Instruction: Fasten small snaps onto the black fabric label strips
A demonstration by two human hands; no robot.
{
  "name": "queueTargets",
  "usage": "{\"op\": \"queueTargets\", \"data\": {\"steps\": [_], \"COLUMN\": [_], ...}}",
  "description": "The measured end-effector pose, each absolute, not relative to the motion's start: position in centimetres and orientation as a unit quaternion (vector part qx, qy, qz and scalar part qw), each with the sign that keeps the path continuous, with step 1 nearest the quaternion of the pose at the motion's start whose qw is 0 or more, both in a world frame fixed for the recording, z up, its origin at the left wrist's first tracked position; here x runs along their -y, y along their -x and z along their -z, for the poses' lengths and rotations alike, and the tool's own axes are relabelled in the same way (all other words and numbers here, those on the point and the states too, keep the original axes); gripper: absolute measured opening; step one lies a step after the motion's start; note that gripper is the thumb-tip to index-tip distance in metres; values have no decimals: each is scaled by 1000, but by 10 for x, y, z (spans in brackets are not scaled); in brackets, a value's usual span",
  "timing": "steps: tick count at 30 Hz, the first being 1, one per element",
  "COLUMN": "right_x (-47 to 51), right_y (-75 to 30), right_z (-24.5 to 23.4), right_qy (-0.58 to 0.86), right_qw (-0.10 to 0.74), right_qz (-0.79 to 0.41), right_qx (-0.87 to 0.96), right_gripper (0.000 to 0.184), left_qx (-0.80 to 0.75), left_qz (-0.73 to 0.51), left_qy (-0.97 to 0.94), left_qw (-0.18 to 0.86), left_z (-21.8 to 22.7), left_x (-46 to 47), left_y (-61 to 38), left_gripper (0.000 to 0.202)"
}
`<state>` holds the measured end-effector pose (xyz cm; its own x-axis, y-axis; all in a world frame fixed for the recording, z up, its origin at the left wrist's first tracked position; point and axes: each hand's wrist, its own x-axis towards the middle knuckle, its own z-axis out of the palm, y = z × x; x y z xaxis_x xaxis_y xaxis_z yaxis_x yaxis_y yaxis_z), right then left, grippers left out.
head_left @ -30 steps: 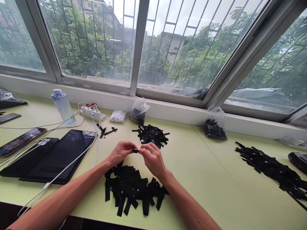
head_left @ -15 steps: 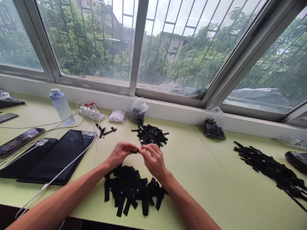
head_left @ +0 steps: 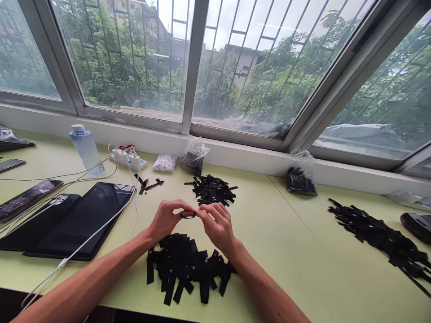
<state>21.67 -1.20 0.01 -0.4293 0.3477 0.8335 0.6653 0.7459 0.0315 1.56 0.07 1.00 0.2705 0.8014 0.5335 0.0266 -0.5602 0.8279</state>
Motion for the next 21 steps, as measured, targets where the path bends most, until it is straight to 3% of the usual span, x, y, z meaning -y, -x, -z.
{"op": "queueTargets", "data": {"steps": [11,21], "right_x": [13,14], "right_y": [-213,-206], "right_z": [0,1], "right_qy": [332,340], "right_qw": [451,465], "right_qz": [129,74], "right_qx": [818,814], "right_gripper": [17,23], "left_qx": [-280,-285], "left_qz": [-498,-489], "left_qy": [-780,-786], "left_qw": [257,249], "left_z": [-10,-10], "left_x": [-2,-1], "left_y": [-10,-10], "left_gripper": [23,29]}}
